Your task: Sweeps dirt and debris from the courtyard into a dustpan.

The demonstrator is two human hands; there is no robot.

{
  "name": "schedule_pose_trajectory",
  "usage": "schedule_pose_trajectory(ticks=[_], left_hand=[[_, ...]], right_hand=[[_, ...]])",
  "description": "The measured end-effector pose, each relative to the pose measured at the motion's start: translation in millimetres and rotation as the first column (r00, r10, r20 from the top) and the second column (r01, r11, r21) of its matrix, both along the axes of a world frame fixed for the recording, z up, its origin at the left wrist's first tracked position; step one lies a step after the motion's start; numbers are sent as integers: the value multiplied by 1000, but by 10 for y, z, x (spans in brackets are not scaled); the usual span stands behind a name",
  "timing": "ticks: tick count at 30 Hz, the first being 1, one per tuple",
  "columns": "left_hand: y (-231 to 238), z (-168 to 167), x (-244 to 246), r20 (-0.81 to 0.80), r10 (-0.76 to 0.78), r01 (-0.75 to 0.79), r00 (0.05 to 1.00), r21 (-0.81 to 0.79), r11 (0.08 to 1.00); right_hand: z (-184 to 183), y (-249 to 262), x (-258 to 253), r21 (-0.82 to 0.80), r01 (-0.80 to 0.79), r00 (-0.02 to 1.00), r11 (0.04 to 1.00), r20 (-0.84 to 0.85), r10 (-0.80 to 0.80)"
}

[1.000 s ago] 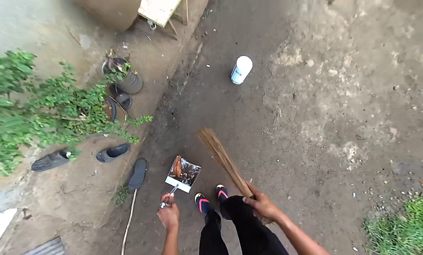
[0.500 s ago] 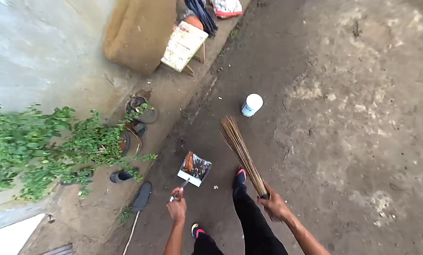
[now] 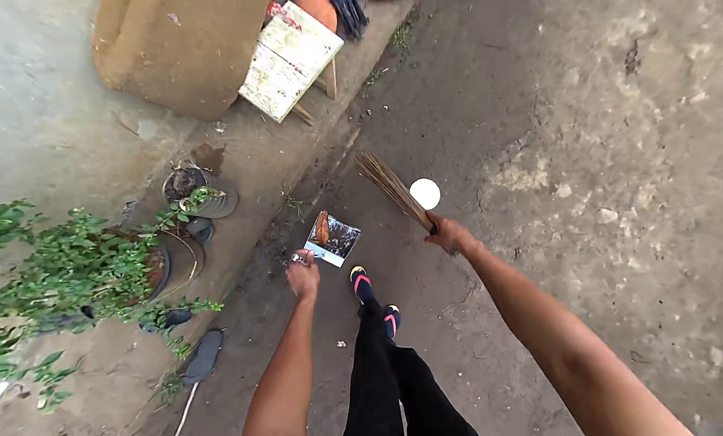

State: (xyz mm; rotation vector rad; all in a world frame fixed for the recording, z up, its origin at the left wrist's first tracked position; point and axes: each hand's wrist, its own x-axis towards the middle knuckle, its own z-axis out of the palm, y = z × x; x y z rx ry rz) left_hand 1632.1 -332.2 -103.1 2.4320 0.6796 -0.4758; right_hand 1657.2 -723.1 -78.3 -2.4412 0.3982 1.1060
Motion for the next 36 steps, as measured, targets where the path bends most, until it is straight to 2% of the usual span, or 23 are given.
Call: schedule_pose_trajectory(ticks=[3, 6, 10, 11, 13, 15, 17, 19, 21, 24, 27, 29, 32, 34, 36], left_hand=[[-188, -198, 453, -39, 32, -32, 999, -5, 999], [-342, -328, 803, -112, 82, -85, 990, -16, 996], [-485, -484, 995, -130, 19, -15, 991, 28, 999], [-526, -490, 1049, -119, 4, -1, 993, 27, 1000], [-558, -486, 1132, -103, 8, -7, 995, 16, 1000], [-509, -504, 1192, -85, 48, -47, 995, 16, 999], [-469, -533, 1195, -75, 97, -97, 992, -3, 995], [-397, -543, 1150, -45, 153, -155, 987, -38, 987], [-308, -592, 1029, 21, 203, -201, 979, -81, 976], [-227, -597, 701, 146, 317, -293, 937, -166, 942], [-275, -550, 490, 259, 429, -394, 865, -179, 902], [-412, -498, 295, 305, 496, -458, 813, -190, 868], [-600, -489, 179, 351, 641, -604, 683, -222, 765], [-748, -482, 199, 331, 731, -697, 597, -238, 677], [-892, -480, 234, 308, 796, -775, 521, -221, 592]], right_hand=[[-274, -233, 823, -74, -34, 999, 997, -12, 34], [-674, -216, 1493, -72, 72, 997, 995, 6, -72], [-1283, 108, 1682, -24, 277, 961, 961, -4, -277], [-1414, 203, 1650, -14, 277, 960, 961, -29, -277], [-1519, 411, 1484, 55, 180, 979, 982, -108, -173], [-1276, 582, 1309, 184, 117, 969, 976, -235, -72], [-745, 525, 1106, 263, 154, 951, 953, -302, -70], [-130, 427, 980, 263, 164, 945, 951, -319, -75], [372, 399, 1041, 183, 54, 952, 982, -308, 5], [812, 529, 1517, 49, -241, 928, 969, -282, 245], [882, 952, 2455, 53, -536, 821, 842, -198, 535], [731, 1387, 3032, 64, -685, 714, 725, -135, 687], [-12, 2208, 3816, 20, -804, 595, 595, 22, 803], [-658, 2704, 4260, -45, -825, 553, 563, 132, 822], [-1140, 3117, 4627, -100, -811, 557, 576, 170, 813]])
